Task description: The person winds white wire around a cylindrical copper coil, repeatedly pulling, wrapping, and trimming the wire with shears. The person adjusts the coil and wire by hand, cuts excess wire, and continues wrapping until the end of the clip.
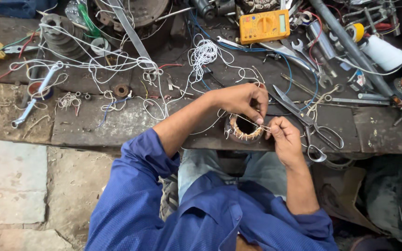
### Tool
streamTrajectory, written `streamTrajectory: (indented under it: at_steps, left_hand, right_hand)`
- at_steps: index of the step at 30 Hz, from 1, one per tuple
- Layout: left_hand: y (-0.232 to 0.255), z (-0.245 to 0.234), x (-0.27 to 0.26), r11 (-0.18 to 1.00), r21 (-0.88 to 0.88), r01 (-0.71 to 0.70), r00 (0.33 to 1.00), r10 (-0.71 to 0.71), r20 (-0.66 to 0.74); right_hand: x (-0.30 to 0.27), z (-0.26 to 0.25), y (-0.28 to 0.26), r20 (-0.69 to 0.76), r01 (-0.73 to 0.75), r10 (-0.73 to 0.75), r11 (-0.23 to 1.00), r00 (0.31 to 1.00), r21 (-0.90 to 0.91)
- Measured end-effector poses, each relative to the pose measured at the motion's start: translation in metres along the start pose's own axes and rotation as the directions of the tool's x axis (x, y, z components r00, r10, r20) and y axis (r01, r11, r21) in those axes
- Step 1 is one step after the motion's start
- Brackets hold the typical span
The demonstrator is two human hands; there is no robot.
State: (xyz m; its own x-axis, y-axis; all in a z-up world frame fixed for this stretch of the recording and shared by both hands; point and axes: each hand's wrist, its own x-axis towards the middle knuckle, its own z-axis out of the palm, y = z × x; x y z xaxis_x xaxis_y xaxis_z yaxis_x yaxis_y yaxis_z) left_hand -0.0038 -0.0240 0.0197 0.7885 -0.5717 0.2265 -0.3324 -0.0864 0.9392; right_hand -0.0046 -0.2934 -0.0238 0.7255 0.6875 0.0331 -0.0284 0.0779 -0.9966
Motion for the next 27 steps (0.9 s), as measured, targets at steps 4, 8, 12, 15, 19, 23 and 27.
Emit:
streamTrajectory:
  at_steps: [4,8,12,15,19,23,27]
  left_hand:
    - [0.000,0.001,-0.002,0.996,-0.063,0.063,0.998,-0.062,0.017]
    - [0.002,-0.002,-0.002,0.993,-0.064,0.098,0.995,-0.097,0.019]
    - [0.001,0.002,-0.002,0.993,-0.092,0.079,0.997,-0.077,0.024]
    - [-0.001,-0.003,-0.001,0.989,-0.104,0.102,0.995,-0.100,0.029]
    - [-0.007,0.004,-0.003,0.975,-0.174,0.141,0.990,-0.135,0.047]
    - [-0.004,0.001,0.003,0.984,-0.142,0.104,0.994,-0.099,0.040]
    - [0.001,-0.003,-0.010,0.996,-0.051,0.068,0.997,-0.067,0.023]
  right_hand:
    - [0.000,0.001,-0.005,0.036,0.046,-0.050,0.996,0.998,0.082]
    - [0.002,0.002,-0.016,0.108,0.053,-0.060,0.997,0.992,0.061]
    - [-0.002,0.000,-0.021,0.174,0.099,-0.094,0.995,0.980,-0.022]
    - [0.003,-0.003,-0.019,0.189,0.078,-0.094,0.993,0.978,0.088]
    - [-0.002,-0.008,-0.011,0.181,-0.014,-0.023,0.979,0.983,0.203]
    - [0.000,-0.013,-0.008,0.117,-0.070,0.036,0.949,0.993,0.308]
    - [0.003,-0.001,-0.005,0.042,0.005,-0.023,0.924,0.999,0.381]
